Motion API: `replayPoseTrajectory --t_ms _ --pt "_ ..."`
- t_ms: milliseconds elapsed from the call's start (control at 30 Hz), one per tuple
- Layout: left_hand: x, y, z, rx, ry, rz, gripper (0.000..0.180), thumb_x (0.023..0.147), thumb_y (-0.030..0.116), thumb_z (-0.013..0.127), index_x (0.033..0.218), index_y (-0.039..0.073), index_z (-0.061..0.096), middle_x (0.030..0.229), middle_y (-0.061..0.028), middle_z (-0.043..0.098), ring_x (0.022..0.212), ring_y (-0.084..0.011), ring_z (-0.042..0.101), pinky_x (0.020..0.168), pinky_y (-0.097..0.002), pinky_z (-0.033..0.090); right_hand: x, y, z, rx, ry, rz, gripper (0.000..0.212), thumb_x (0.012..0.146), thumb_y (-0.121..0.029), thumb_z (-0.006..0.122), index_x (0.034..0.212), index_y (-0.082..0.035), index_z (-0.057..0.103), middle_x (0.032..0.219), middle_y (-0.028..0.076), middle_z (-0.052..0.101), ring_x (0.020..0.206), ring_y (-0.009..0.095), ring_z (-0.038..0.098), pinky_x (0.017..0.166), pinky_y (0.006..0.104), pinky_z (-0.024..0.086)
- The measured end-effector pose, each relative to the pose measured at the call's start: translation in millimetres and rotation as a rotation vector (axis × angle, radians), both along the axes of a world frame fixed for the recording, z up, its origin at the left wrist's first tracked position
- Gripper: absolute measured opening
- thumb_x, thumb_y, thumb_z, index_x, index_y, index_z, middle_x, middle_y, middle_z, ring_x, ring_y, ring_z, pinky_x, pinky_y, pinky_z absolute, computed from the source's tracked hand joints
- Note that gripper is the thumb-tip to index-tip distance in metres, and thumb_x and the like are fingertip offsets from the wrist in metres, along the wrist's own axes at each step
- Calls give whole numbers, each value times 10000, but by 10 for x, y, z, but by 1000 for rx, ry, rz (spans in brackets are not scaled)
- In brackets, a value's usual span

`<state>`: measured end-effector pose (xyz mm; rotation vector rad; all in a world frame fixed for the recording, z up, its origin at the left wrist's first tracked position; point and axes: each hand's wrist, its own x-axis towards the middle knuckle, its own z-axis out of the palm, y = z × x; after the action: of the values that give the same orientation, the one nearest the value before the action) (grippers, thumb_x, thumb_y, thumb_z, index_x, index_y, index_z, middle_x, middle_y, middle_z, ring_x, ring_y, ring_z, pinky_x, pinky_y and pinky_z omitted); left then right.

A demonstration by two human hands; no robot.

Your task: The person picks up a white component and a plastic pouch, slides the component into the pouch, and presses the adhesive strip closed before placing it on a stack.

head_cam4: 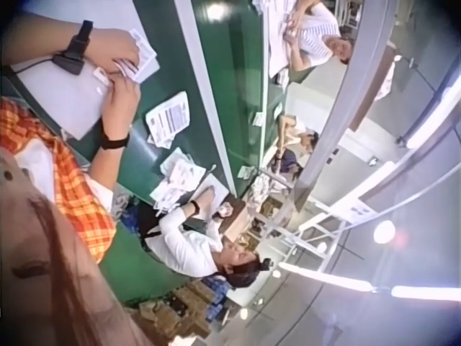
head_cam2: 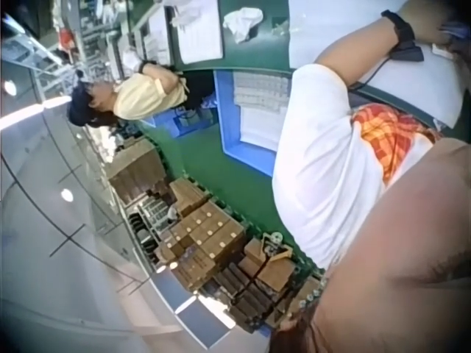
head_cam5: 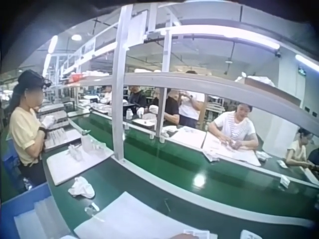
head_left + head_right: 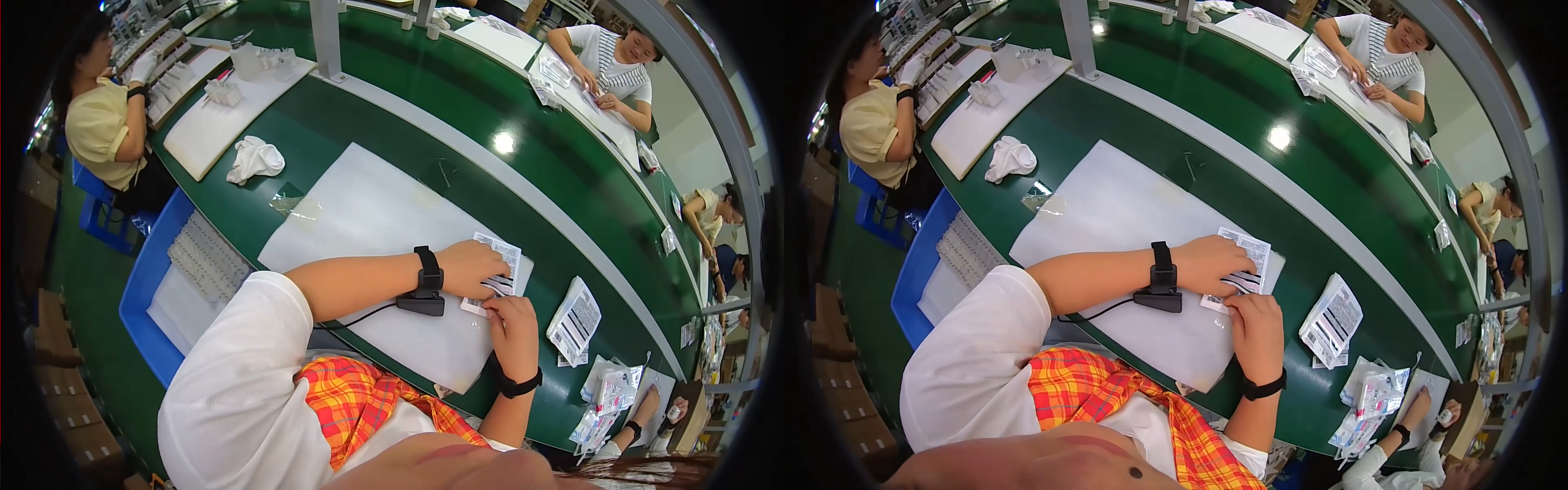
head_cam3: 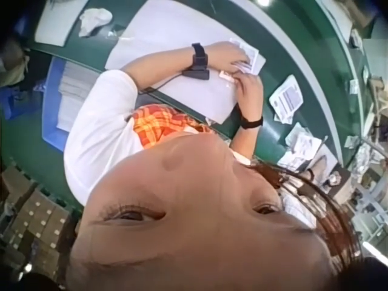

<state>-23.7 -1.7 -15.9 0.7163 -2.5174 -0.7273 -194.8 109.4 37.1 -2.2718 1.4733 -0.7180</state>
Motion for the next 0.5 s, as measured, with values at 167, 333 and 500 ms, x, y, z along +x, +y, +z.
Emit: replayPoseTrajectory --t_ms 167,333,500 --pt "20 45 -10 17 -11 -2 417 792 308 677 1151 95 659 1029 -130 684 985 -335 635 875 -445 497 41 48 -7 -12 3 -4 129 804 13 658 929 -11 676 924 129 663 892 335 580 800 401 473" --pt "28 83 -13 23 17 -37 430 781 295 679 1160 93 654 1019 -141 679 960 -353 636 861 -458 497 50 90 -42 -18 37 -17 135 797 1 673 931 -14 679 922 134 662 895 343 584 795 409 475" --pt "-6 -19 38 20 14 -38 443 764 285 683 1153 74 649 1019 -160 674 962 -381 626 854 -465 492 -157 -3 -53 -80 -38 -20 142 801 -8 679 942 -18 685 902 140 654 897 350 594 785 412 484"
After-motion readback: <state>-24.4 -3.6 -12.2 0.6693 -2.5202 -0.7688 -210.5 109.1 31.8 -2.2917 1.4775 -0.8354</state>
